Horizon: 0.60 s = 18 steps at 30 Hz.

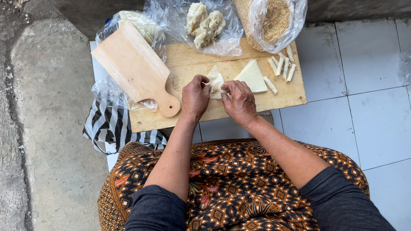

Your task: The person places a filling onto triangular pieces of dough and rolls them into cylindrical shapes by hand on a wooden board.

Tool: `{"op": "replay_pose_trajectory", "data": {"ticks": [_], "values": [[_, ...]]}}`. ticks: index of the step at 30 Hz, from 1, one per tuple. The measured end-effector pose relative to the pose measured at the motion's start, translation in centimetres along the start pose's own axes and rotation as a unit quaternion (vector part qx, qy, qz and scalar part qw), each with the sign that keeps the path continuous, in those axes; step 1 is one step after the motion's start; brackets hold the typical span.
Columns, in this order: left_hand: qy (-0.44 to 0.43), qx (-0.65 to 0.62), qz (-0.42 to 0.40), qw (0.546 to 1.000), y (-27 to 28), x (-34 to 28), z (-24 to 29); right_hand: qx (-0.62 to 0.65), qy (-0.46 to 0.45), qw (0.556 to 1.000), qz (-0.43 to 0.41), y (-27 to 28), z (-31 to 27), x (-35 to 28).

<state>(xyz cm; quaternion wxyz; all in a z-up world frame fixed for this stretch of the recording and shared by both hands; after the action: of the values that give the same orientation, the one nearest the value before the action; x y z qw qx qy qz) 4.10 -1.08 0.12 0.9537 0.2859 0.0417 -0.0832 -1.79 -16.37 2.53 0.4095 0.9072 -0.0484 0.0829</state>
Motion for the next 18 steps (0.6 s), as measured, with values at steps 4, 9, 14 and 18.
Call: {"op": "replay_pose_trajectory", "data": {"ticks": [4,9,14,18], "values": [[0.021,0.002,-0.012,1.000,-0.3,0.0,-0.2,-0.030,0.069,0.997,0.027,0.7,-1.5,-0.2],[0.034,-0.009,-0.018,0.999,-0.4,0.2,-0.3,-0.065,0.137,0.988,0.033,0.7,-2.6,-0.7],[0.016,0.006,-0.004,1.000,-0.3,0.0,-0.2,-0.076,0.164,0.984,0.009,0.4,-2.8,-0.8],[-0.001,0.004,0.018,1.000,-0.5,0.0,-0.4,-0.083,0.167,0.982,0.008,0.4,-2.7,-1.1]]}}
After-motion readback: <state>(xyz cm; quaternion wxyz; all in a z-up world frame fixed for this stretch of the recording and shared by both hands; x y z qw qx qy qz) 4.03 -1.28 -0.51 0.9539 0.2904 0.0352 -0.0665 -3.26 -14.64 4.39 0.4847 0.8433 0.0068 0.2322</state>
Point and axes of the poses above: each hand's wrist, its own x-axis towards the middle knuckle, its own y-axis out of the back of the hand, z = x × y, the point moved 4 cm from there along x, towards the middle knuckle, and after that the axes turned 11 degrees about x, right-handed, at the moved point
